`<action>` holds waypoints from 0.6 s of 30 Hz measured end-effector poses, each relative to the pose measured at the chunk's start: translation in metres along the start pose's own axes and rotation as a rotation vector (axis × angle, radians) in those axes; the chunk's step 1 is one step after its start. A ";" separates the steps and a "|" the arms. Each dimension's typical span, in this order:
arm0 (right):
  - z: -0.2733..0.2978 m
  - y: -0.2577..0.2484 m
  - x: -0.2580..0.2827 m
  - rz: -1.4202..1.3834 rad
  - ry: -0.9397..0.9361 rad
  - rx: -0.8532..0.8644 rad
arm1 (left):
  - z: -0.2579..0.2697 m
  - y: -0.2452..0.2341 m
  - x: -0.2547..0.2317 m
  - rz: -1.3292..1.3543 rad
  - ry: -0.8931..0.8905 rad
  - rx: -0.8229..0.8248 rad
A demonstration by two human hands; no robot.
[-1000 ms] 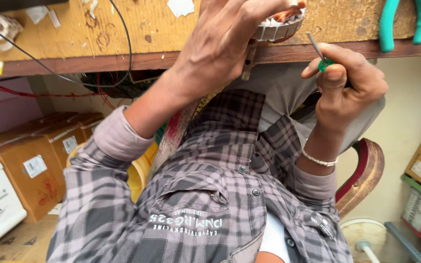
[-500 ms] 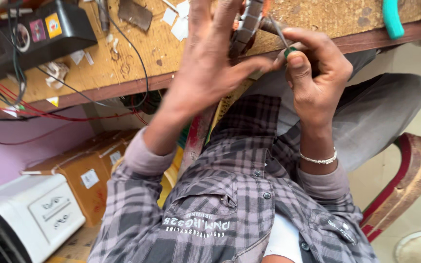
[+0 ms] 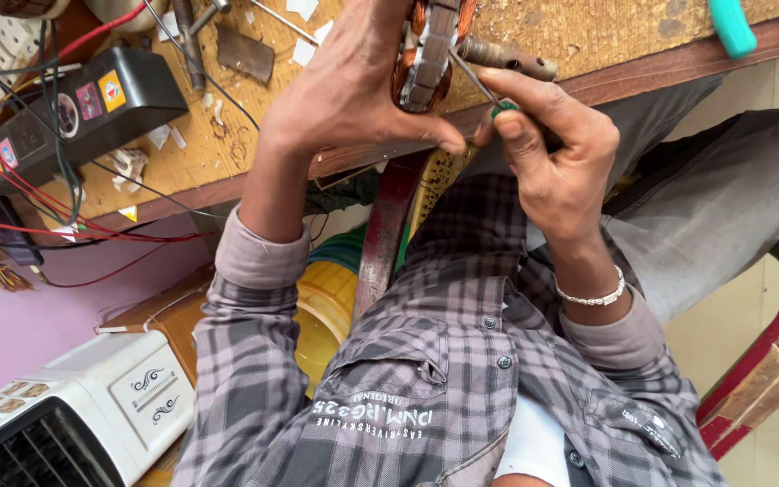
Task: The person inserts small white insulating pieces into the slots of a copper-wound motor stator. They repeatedly pick up the pieces, place them into the slots, and use a green screwdriver to press them into place.
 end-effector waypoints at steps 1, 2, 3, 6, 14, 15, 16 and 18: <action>0.000 0.001 0.000 0.001 0.009 -0.002 | 0.001 0.000 -0.001 0.017 0.009 -0.025; 0.000 0.001 0.000 -0.013 0.027 -0.007 | 0.005 0.004 0.002 0.029 -0.063 -0.003; 0.001 0.001 0.001 -0.020 0.047 -0.020 | 0.008 0.007 0.002 0.037 -0.107 0.003; 0.002 0.006 0.009 -0.029 0.092 -0.072 | 0.010 0.008 0.000 0.032 -0.171 0.010; -0.010 -0.002 0.062 0.392 0.099 0.033 | 0.008 0.010 -0.002 -0.014 -0.173 0.059; -0.011 -0.001 0.065 0.396 0.100 0.036 | 0.006 0.010 -0.003 -0.012 -0.168 0.039; -0.014 0.000 0.067 0.400 0.096 0.036 | 0.003 0.008 -0.001 -0.015 -0.158 0.017; -0.009 0.013 0.059 0.313 0.140 0.017 | 0.001 0.006 -0.006 -0.049 -0.121 -0.077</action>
Point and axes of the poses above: each hand's wrist, its own z-axis away from the middle knuckle, its own y-axis out of the palm, x = y × z, the point moved 8 cm from there along -z, towards the middle knuckle, and after that the axes turned 8 degrees about y, right-handed, at the moved point
